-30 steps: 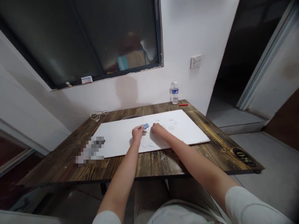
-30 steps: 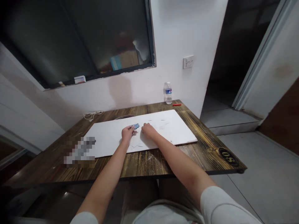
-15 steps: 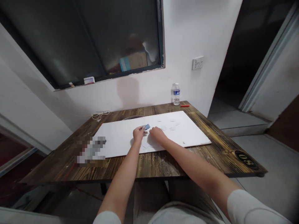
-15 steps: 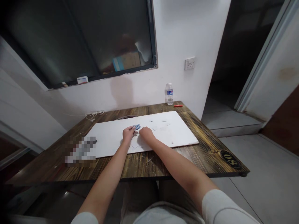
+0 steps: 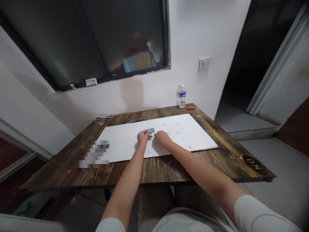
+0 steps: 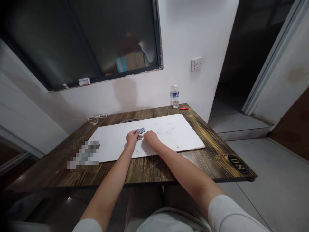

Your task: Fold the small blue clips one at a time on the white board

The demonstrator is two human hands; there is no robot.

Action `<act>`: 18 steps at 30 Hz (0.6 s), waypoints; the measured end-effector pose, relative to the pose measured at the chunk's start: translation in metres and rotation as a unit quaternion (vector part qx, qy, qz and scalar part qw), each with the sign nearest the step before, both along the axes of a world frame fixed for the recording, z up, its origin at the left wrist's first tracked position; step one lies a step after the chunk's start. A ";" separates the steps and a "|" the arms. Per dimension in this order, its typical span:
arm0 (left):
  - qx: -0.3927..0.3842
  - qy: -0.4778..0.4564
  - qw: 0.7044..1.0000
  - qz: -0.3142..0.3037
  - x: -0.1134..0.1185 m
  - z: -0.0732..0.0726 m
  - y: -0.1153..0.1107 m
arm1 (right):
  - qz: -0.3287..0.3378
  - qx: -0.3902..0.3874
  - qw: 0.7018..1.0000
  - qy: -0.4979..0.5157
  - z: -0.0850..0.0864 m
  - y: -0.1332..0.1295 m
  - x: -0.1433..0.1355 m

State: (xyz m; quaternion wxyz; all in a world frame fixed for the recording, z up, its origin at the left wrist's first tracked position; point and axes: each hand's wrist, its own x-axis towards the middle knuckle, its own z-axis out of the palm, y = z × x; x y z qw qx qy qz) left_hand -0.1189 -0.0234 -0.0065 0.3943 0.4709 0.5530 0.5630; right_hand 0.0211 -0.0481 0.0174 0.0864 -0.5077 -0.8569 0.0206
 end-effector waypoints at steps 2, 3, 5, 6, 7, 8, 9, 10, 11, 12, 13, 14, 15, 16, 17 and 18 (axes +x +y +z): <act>0.004 -0.001 1.000 -0.004 0.000 -0.002 0.001 | -0.021 0.004 1.000 -0.011 0.001 0.000 0.001; 0.007 0.000 1.000 -0.006 -0.001 -0.002 0.001 | -0.029 0.008 0.999 -0.016 0.002 0.000 0.001; 0.011 0.005 1.000 -0.008 -0.001 -0.004 0.002 | -0.036 0.012 0.999 -0.021 0.004 -0.001 0.002; 0.012 0.007 1.000 -0.007 -0.002 -0.004 0.003 | -0.038 0.013 0.999 -0.023 0.005 -0.002 0.002; 0.012 0.007 1.000 -0.005 -0.002 -0.004 0.003 | -0.039 0.014 0.999 -0.025 0.005 -0.002 0.002; 0.011 0.006 1.000 -0.005 -0.002 -0.005 0.004 | -0.040 0.014 0.999 -0.026 0.006 -0.003 0.002; 0.012 0.004 1.000 -0.005 -0.002 -0.005 0.004 | -0.041 0.013 0.999 -0.027 0.006 -0.004 0.002; 0.013 0.003 1.000 -0.006 -0.003 -0.005 0.004 | -0.041 0.014 0.999 -0.027 0.006 -0.004 0.002; 0.015 0.003 1.000 -0.006 -0.003 -0.006 0.004 | -0.041 0.016 0.999 -0.025 0.006 -0.005 0.002; 0.018 0.004 1.000 -0.007 -0.003 -0.006 0.004 | -0.040 0.020 0.999 -0.022 0.005 -0.005 0.003; 0.020 0.005 1.000 -0.008 -0.003 -0.006 0.004 | -0.038 0.025 0.999 -0.018 0.004 -0.005 0.003; 0.021 0.005 1.000 -0.008 -0.003 -0.006 0.004 | -0.034 0.030 0.999 -0.013 0.003 -0.004 0.004; 0.022 0.005 1.000 -0.008 -0.003 -0.006 0.004 | -0.030 0.035 0.999 -0.008 0.001 -0.004 0.005; 0.022 0.004 1.000 -0.008 -0.003 -0.006 0.004 | -0.028 0.039 0.999 -0.003 -0.001 -0.003 0.006; 0.022 0.004 1.000 -0.008 -0.003 -0.006 0.004 | -0.026 0.041 0.999 0.002 -0.002 -0.003 0.006; 0.022 0.003 1.000 -0.007 -0.003 -0.006 0.004 | -0.026 0.043 0.999 0.007 -0.004 -0.002 0.007</act>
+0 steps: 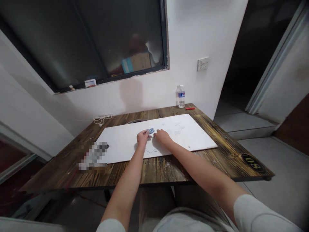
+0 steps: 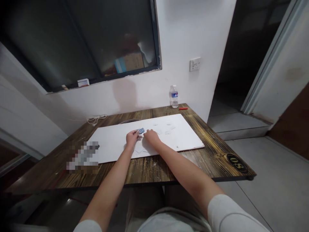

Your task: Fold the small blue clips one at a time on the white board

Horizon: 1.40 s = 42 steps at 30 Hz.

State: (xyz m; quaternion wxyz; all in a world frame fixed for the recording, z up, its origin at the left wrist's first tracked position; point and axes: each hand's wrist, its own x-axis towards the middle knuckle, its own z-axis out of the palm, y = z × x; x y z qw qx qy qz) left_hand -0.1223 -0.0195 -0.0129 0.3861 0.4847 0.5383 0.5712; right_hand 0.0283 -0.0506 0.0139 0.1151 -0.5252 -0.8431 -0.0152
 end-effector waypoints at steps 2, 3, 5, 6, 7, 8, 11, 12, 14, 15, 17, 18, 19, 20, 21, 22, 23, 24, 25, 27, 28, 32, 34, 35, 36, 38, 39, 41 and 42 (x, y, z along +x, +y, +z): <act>0.000 0.000 1.000 0.001 0.000 0.000 0.001 | -0.002 0.006 1.000 0.013 -0.002 0.001 0.001; 0.000 0.000 1.000 0.002 0.000 -0.001 0.001 | -0.003 0.009 1.000 0.019 -0.003 0.001 0.002; -0.001 0.002 1.000 0.002 -0.001 -0.001 0.002 | -0.002 0.019 0.999 0.034 -0.006 0.002 0.003; -0.002 0.002 1.000 0.002 -0.001 -0.001 0.003 | -0.002 0.024 0.999 0.042 -0.007 0.003 0.003; -0.002 0.001 1.000 0.002 -0.001 -0.001 0.003 | -0.002 0.029 0.998 0.051 -0.008 0.004 0.004; -0.003 0.000 1.000 0.002 -0.001 -0.001 0.003 | -0.002 0.034 0.997 0.064 -0.010 0.005 0.005; -0.003 0.001 1.000 0.006 0.000 0.001 0.002 | -0.002 0.047 0.990 0.132 -0.016 0.009 0.007; -0.004 0.003 1.000 0.007 0.000 0.001 0.001 | 0.001 0.050 0.985 0.165 -0.018 0.011 0.007; -0.006 0.007 1.000 0.010 0.000 0.003 -0.001 | 0.008 0.052 0.971 0.234 -0.022 0.014 0.009; -0.006 0.009 1.000 0.010 0.001 0.004 -0.001 | 0.012 0.052 0.963 0.265 -0.024 0.017 0.010; -0.003 0.015 1.000 0.012 0.001 0.005 -0.002 | 0.022 0.048 0.946 0.319 -0.028 0.021 0.011; -0.001 0.017 1.000 0.014 0.001 0.005 -0.003 | 0.026 0.043 0.939 0.340 -0.029 0.024 0.011; 0.001 0.018 1.000 0.017 0.001 0.005 -0.003 | 0.031 0.035 0.932 0.358 -0.030 0.026 0.011; 0.001 0.016 1.000 0.020 0.000 0.005 -0.003 | 0.034 0.023 0.926 0.375 -0.031 0.028 0.011; 0.000 0.012 1.000 0.026 0.000 0.005 -0.003 | 0.037 0.005 0.920 0.390 -0.032 0.030 0.010; -0.002 0.006 1.000 0.030 0.000 0.006 -0.003 | 0.039 -0.015 0.914 0.404 -0.033 0.032 0.010; -0.005 -0.002 0.999 0.035 -0.001 0.006 -0.003 | 0.039 -0.035 0.908 0.416 -0.033 0.033 0.010; -0.007 -0.009 0.999 0.040 -0.001 0.006 -0.003 | 0.040 -0.052 0.903 0.425 -0.034 0.034 0.009; -0.010 -0.016 0.999 0.045 -0.001 0.006 -0.003 | 0.041 -0.063 0.899 0.431 -0.035 0.035 0.009; -0.013 -0.022 0.998 0.054 -0.002 0.006 -0.003 | 0.047 -0.065 0.900 0.428 -0.036 0.035 0.009; -0.014 -0.022 0.998 0.056 -0.002 0.006 -0.003 | 0.053 -0.059 0.904 0.420 -0.036 0.035 0.009; -0.015 -0.016 0.998 0.056 -0.002 0.006 -0.003 | 0.096 -0.011 0.915 0.391 -0.035 0.033 0.008; -0.014 -0.016 0.998 0.051 -0.002 0.006 -0.002 | 0.114 0.027 0.907 0.404 -0.033 0.031 0.007; -0.014 -0.015 0.999 0.046 -0.002 0.005 -0.002 | 0.119 0.046 0.901 0.416 -0.032 0.030 0.007; -0.014 -0.012 0.999 0.041 -0.002 0.005 -0.001 | 0.121 0.061 0.894 0.426 -0.030 0.029 0.006; -0.014 -0.005 0.999 0.029 -0.003 0.003 0.000 | 0.119 0.088 0.886 0.439 -0.027 0.027 0.005; -0.013 -0.001 1.000 0.022 -0.003 0.002 0.001 | 0.114 0.101 0.885 0.441 -0.026 0.026 0.005; -0.006 0.011 1.000 0.005 -0.003 0.000 0.001 | 0.102 0.127 0.884 0.438 -0.025 0.024 0.006; -0.002 0.016 1.000 -0.003 -0.002 0.000 0.002 | 0.095 0.139 0.885 0.435 -0.025 0.024 0.006</act>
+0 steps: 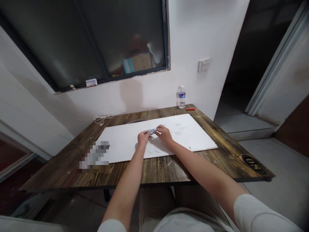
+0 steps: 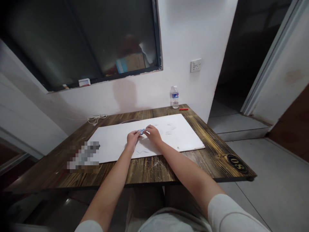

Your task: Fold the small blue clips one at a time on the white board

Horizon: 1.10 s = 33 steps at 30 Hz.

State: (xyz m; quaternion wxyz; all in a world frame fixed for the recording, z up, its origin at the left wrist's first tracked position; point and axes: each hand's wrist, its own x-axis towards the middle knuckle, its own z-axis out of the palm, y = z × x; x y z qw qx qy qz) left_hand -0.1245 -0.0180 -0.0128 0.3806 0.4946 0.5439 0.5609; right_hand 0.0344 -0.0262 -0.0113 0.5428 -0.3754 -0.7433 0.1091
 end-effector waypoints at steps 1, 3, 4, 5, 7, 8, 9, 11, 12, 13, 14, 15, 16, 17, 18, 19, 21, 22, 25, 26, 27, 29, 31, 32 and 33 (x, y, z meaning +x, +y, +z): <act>0.003 0.004 1.000 -0.009 0.001 0.000 0.000 | -0.011 0.005 1.000 -0.003 0.000 0.000 0.001; 0.006 0.002 1.000 -0.024 0.002 0.001 -0.001 | -0.027 0.007 1.000 -0.013 -0.001 0.002 0.002; 0.004 -0.005 0.999 -0.032 0.003 0.002 -0.002 | -0.032 0.006 0.999 -0.019 -0.001 0.003 0.002; 0.003 -0.017 0.999 -0.040 0.003 0.004 -0.003 | -0.035 0.004 0.999 -0.024 -0.001 0.003 0.003; 0.000 -0.042 0.998 -0.055 0.004 0.008 -0.005 | -0.035 0.007 0.999 -0.029 -0.002 0.005 0.003; -0.001 -0.052 0.997 -0.058 0.005 0.010 -0.007 | -0.031 0.015 0.999 -0.028 -0.003 0.005 0.002; -0.003 -0.059 0.997 -0.059 0.005 0.011 -0.008 | -0.025 0.026 0.999 -0.027 -0.003 0.005 0.002; -0.008 -0.062 0.997 -0.055 0.005 0.014 -0.011 | -0.010 0.056 0.998 -0.027 -0.004 0.005 0.000; -0.011 -0.060 0.997 -0.054 0.005 0.015 -0.012 | -0.003 0.071 0.997 -0.033 -0.004 0.004 -0.001; -0.013 -0.058 0.997 -0.054 0.005 0.016 -0.013 | 0.004 0.084 0.996 -0.041 -0.004 0.003 -0.001; -0.015 -0.057 0.997 -0.056 0.005 0.016 -0.014 | 0.009 0.093 0.994 -0.051 -0.003 0.002 -0.002; -0.014 -0.056 0.997 -0.057 0.006 0.016 -0.014 | 0.011 0.097 0.993 -0.062 -0.002 0.001 -0.002; -0.012 -0.055 0.997 -0.057 0.006 0.016 -0.014 | 0.012 0.096 0.993 -0.074 0.000 0.000 -0.002; -0.010 -0.055 0.997 -0.057 0.006 0.015 -0.014 | 0.011 0.090 0.992 -0.087 0.001 -0.002 -0.002; -0.008 -0.054 0.997 -0.053 0.007 0.015 -0.014 | 0.008 0.081 0.992 -0.100 0.003 -0.004 -0.002; -0.004 -0.052 0.998 -0.045 0.007 0.015 -0.014 | 0.005 0.073 0.991 -0.114 0.004 -0.005 -0.002; 0.006 -0.044 0.999 -0.018 0.007 0.014 -0.013 | -0.001 0.062 0.988 -0.138 0.007 -0.009 -0.001; 0.012 -0.042 0.999 -0.002 0.007 0.014 -0.012 | -0.002 0.058 0.987 -0.147 0.008 -0.011 0.000; 0.024 -0.051 0.997 0.044 0.004 0.014 -0.011 | 0.037 0.037 0.985 -0.166 0.010 -0.015 0.001; 0.025 -0.058 0.996 0.056 0.003 0.014 -0.011 | 0.072 0.025 0.981 -0.178 0.010 -0.016 0.001; 0.027 -0.064 0.995 0.068 0.002 0.014 -0.010 | 0.116 0.013 0.974 -0.195 0.011 -0.016 0.001; 0.027 -0.072 0.993 0.086 0.000 0.014 -0.009 | 0.201 -0.007 0.950 -0.238 0.011 -0.016 0.001; 0.023 -0.072 0.993 0.092 -0.002 0.013 -0.008 | 0.252 -0.024 0.927 -0.275 0.010 -0.015 0.000; 0.020 -0.070 0.993 0.093 -0.002 0.013 -0.008 | 0.261 -0.031 0.921 -0.287 0.009 -0.014 0.000; 0.016 -0.066 0.993 0.092 -0.002 0.013 -0.008 | 0.262 -0.036 0.918 -0.294 0.009 -0.013 -0.001</act>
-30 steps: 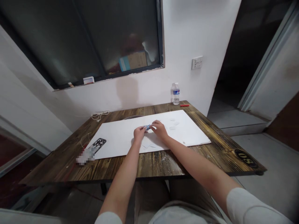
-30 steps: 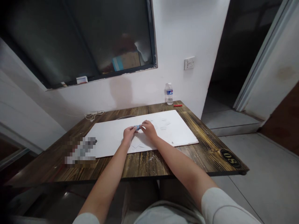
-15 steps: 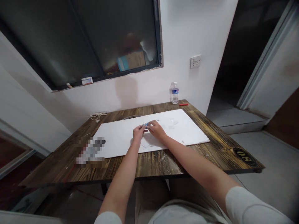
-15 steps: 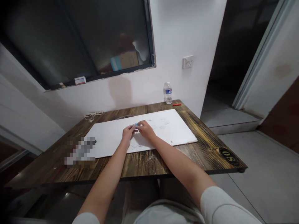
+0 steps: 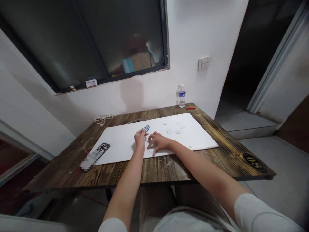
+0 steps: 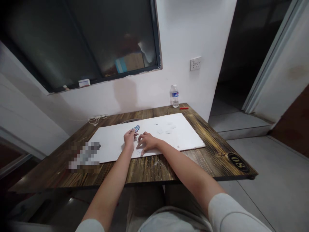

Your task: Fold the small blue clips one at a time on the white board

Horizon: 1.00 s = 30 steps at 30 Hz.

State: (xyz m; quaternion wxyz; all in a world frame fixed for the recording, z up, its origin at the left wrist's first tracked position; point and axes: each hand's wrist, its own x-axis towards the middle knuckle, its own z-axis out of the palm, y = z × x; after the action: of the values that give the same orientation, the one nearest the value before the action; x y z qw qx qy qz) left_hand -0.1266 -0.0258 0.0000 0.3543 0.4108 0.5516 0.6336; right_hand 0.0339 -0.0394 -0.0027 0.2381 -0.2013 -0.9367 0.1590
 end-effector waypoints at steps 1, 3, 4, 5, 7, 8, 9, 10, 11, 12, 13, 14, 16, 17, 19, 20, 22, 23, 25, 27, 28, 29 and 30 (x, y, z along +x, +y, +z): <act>-0.002 0.004 1.000 -0.002 0.000 0.000 0.000 | -0.002 -0.001 1.000 -0.003 -0.001 0.001 -0.001; -0.003 0.012 1.000 -0.006 0.001 -0.001 0.001 | -0.005 0.004 1.000 -0.002 -0.003 0.002 -0.002; -0.001 0.014 1.000 -0.008 0.001 -0.002 0.001 | -0.006 0.011 1.000 0.001 -0.003 0.002 -0.003; 0.001 0.013 1.000 -0.009 0.001 -0.002 0.001 | -0.007 0.017 1.000 0.005 -0.003 0.002 -0.003; 0.007 0.007 1.000 -0.012 0.001 -0.004 0.002 | -0.008 0.025 1.000 0.009 -0.003 0.000 -0.005; 0.008 0.003 1.000 -0.012 0.000 -0.005 0.002 | -0.011 0.026 1.000 0.011 -0.003 0.000 -0.005; 0.008 0.000 1.000 -0.012 0.000 -0.005 0.003 | -0.013 0.026 1.000 0.012 -0.002 -0.001 -0.006; 0.009 0.000 1.000 -0.012 0.000 -0.006 0.003 | -0.015 0.024 1.000 0.013 -0.002 -0.002 -0.007; 0.009 0.001 1.000 -0.012 0.000 -0.006 0.003 | -0.017 0.021 1.000 0.015 -0.001 -0.003 -0.007; 0.009 0.003 1.000 -0.011 0.000 -0.006 0.004 | -0.019 0.018 1.000 0.018 0.000 -0.003 -0.007; 0.008 0.004 1.000 -0.012 0.000 -0.006 0.004 | -0.020 0.013 0.999 0.023 0.000 -0.004 -0.008; 0.007 0.004 1.000 -0.012 0.000 -0.005 0.003 | -0.021 0.008 0.999 0.028 0.001 -0.004 -0.008; 0.005 0.004 1.000 -0.014 0.000 -0.005 0.003 | -0.025 -0.002 0.999 0.038 0.001 -0.004 -0.008; 0.004 0.005 1.000 -0.014 0.000 -0.005 0.003 | -0.027 -0.006 0.999 0.042 0.001 -0.004 -0.009; 0.002 0.008 1.000 -0.014 0.001 -0.005 0.002 | -0.031 -0.011 0.998 0.051 0.000 -0.002 -0.010; 0.001 0.008 1.000 -0.014 0.001 -0.005 0.002 | -0.030 -0.014 0.998 0.057 -0.001 -0.001 -0.010; -0.002 0.007 1.000 -0.014 0.001 -0.004 0.001 | -0.027 -0.021 0.997 0.071 -0.003 0.001 -0.011; -0.004 0.005 1.000 -0.013 0.002 -0.004 0.001 | -0.028 -0.025 0.996 0.079 -0.004 0.002 -0.011; -0.009 0.003 1.000 -0.009 0.002 -0.002 0.000 | -0.045 -0.037 0.994 0.094 -0.007 0.004 -0.011; -0.010 0.000 1.000 -0.005 0.003 -0.001 -0.001 | -0.081 -0.055 0.989 0.106 -0.008 0.005 -0.011; -0.010 -0.001 1.000 -0.005 0.003 -0.001 -0.001 | -0.102 -0.066 0.986 0.111 -0.009 0.006 -0.010; -0.009 -0.002 1.000 -0.006 0.003 -0.001 -0.001 | -0.119 -0.077 0.983 0.115 -0.009 0.006 -0.010; -0.008 -0.003 1.000 -0.006 0.003 -0.001 -0.001 | -0.133 -0.088 0.980 0.120 -0.009 0.006 -0.010</act>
State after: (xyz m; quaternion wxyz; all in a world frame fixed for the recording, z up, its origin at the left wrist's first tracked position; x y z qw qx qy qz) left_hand -0.1238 -0.0267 -0.0009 0.3635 0.4092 0.5529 0.6283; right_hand 0.0240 -0.0331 -0.0119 0.3488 -0.3233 -0.8490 0.2304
